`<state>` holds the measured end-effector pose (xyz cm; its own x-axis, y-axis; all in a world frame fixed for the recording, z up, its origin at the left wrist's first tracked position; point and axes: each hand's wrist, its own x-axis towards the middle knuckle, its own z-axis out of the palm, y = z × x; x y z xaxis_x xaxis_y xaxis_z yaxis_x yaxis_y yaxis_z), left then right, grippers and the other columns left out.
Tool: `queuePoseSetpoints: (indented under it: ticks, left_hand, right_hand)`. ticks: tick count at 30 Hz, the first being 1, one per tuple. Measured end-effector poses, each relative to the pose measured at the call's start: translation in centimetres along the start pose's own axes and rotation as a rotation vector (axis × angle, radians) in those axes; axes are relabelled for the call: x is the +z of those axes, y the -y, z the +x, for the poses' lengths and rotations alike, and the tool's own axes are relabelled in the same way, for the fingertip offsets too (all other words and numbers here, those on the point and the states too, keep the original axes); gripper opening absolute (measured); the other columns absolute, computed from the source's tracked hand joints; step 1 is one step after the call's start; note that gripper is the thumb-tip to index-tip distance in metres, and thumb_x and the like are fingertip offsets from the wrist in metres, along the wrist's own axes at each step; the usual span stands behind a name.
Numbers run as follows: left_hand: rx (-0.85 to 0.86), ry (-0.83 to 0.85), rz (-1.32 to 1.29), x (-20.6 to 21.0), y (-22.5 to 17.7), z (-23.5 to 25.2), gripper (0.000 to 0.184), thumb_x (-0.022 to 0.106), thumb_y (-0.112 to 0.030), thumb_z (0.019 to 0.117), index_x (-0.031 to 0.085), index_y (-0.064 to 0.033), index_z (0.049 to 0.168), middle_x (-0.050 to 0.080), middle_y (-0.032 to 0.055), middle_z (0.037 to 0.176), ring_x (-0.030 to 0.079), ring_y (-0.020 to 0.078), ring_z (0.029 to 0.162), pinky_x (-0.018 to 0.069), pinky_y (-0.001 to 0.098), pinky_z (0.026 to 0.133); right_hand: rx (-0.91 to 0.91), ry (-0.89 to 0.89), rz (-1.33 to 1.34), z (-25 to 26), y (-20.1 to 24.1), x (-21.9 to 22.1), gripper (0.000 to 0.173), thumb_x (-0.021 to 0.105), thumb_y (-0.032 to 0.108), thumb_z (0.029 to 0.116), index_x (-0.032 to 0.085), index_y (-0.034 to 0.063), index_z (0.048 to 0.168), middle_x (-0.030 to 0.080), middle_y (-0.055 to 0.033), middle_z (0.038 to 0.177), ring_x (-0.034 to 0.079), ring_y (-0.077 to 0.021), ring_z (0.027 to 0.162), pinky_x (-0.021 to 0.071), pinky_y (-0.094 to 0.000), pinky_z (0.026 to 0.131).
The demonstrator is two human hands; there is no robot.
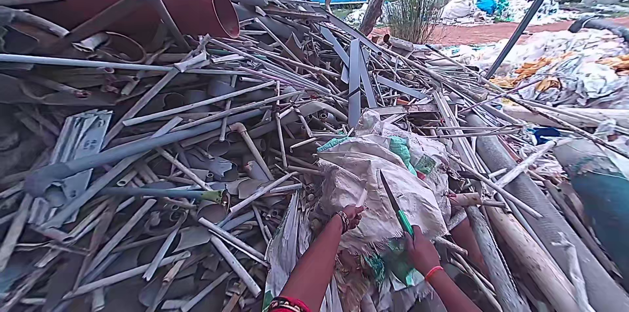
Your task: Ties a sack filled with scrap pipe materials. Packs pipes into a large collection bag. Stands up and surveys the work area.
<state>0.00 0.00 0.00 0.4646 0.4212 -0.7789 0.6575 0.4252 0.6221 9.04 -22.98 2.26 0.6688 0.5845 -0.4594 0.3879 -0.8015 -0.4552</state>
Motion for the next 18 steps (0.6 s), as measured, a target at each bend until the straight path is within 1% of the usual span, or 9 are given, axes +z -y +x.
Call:
queuePoseSetpoints:
  ticks: [1, 3, 5, 7, 10, 13, 15, 16, 18]
  left_hand:
    - [0.051, 0.030, -0.088, -0.3, 0.2, -0.8, 0.036, 0.039, -0.030, 0.1124, 0.047, -0.0060, 0.139, 0.046, 0.0014, 0.081, 0.041, 0.0093, 0.058, 0.0360, 0.0239, 0.053]
    - [0.156, 0.140, -0.270, -1.5, 1.4, -2.7, 0.030, 0.034, -0.026, 0.1132, 0.052, -0.0064, 0.128, 0.050, -0.0002, 0.075, 0.046, 0.0077, 0.054, 0.0397, 0.0216, 0.050]
    - [0.233, 0.258, -0.426, -3.0, 3.3, -4.2, 0.035, 0.028, -0.025, 0.1133, 0.057, -0.0057, 0.121, 0.053, -0.0017, 0.069, 0.048, 0.0064, 0.051, 0.0427, 0.0200, 0.048]
    - [0.285, 0.317, -0.495, -4.4, 5.1, -5.6, 0.041, 0.024, -0.026, 0.1129, 0.059, -0.0064, 0.121, 0.052, -0.0040, 0.066, 0.046, 0.0046, 0.049, 0.0409, 0.0188, 0.048]
    - [0.336, 0.284, -0.558, -6.2, 6.7, -8.8, 0.041, 0.025, -0.024, 0.1124, 0.061, -0.0062, 0.115, 0.050, -0.0048, 0.063, 0.043, 0.0033, 0.047, 0.0387, 0.0176, 0.045]
    - [0.471, 0.357, -0.629, -9.2, 9.7, -10.8, 0.040, 0.022, -0.021, 0.1097, 0.061, -0.0111, 0.110, 0.055, -0.0069, 0.065, 0.048, 0.0010, 0.050, 0.0423, 0.0154, 0.047]
    - [0.532, 0.274, -0.650, -11.1, 12.3, -13.1, 0.035, 0.024, -0.021, 0.1090, 0.058, -0.0142, 0.103, 0.056, -0.0080, 0.066, 0.049, 0.0006, 0.052, 0.0425, 0.0157, 0.049]
    - [0.538, 0.177, -0.657, -11.9, 13.9, -14.3, 0.032, 0.027, -0.021, 0.1081, 0.058, -0.0150, 0.101, 0.057, -0.0081, 0.067, 0.050, 0.0007, 0.052, 0.0430, 0.0163, 0.049]
    - [0.481, -0.184, -0.599, -13.3, 18.0, -17.2, 0.022, 0.037, -0.016, 0.1093, 0.058, -0.0102, 0.108, 0.059, -0.0030, 0.075, 0.055, 0.0041, 0.059, 0.0476, 0.0195, 0.055]
  right_hand:
    - [-0.043, -0.075, 0.079, -0.5, -1.3, 0.0, 0.048, 0.041, 0.034, 0.1114, 0.047, 0.0001, 0.144, 0.070, -0.0267, 0.108, 0.069, -0.0436, 0.104, 0.0517, -0.0598, 0.091]
    - [-0.167, -0.228, 0.283, -1.3, -4.8, 1.2, 0.046, 0.046, 0.029, 0.1084, 0.053, -0.0076, 0.137, 0.068, -0.0267, 0.092, 0.069, -0.0421, 0.084, 0.0523, -0.0598, 0.081]
    - [-0.249, -0.302, 0.435, -2.4, -7.6, 3.1, 0.047, 0.046, 0.026, 0.1049, 0.054, -0.0118, 0.132, 0.064, -0.0211, 0.081, 0.063, -0.0327, 0.068, 0.0524, -0.0539, 0.069]
    - [-0.254, -0.297, 0.553, -3.6, -8.8, 4.6, 0.043, 0.045, 0.023, 0.1056, 0.051, -0.0127, 0.128, 0.057, -0.0101, 0.070, 0.055, -0.0183, 0.056, 0.0507, -0.0412, 0.059]
    - [-0.235, -0.266, 0.697, -3.7, -8.0, 6.3, 0.041, 0.041, 0.020, 0.1072, 0.046, -0.0144, 0.129, 0.050, -0.0007, 0.064, 0.049, -0.0064, 0.050, 0.0471, -0.0286, 0.051]
    - [-0.316, -0.245, 0.666, -2.6, -5.1, 6.7, 0.046, 0.041, 0.022, 0.1076, 0.045, -0.0170, 0.131, 0.052, -0.0058, 0.071, 0.050, -0.0069, 0.054, 0.0489, -0.0294, 0.055]
    - [-0.422, -0.182, 0.586, -1.6, -2.9, 6.9, 0.048, 0.042, 0.023, 0.1075, 0.046, -0.0172, 0.134, 0.056, -0.0104, 0.077, 0.053, -0.0105, 0.061, 0.0504, -0.0340, 0.062]
    - [-0.478, -0.139, 0.547, -0.8, -2.1, 7.4, 0.048, 0.042, 0.024, 0.1074, 0.046, -0.0160, 0.133, 0.057, -0.0105, 0.076, 0.054, -0.0115, 0.061, 0.0512, -0.0352, 0.061]
    - [-0.581, -0.055, 0.471, 0.1, -0.2, 8.6, 0.047, 0.042, 0.024, 0.1072, 0.047, -0.0160, 0.132, 0.057, -0.0109, 0.075, 0.053, -0.0120, 0.058, 0.0503, -0.0358, 0.058]
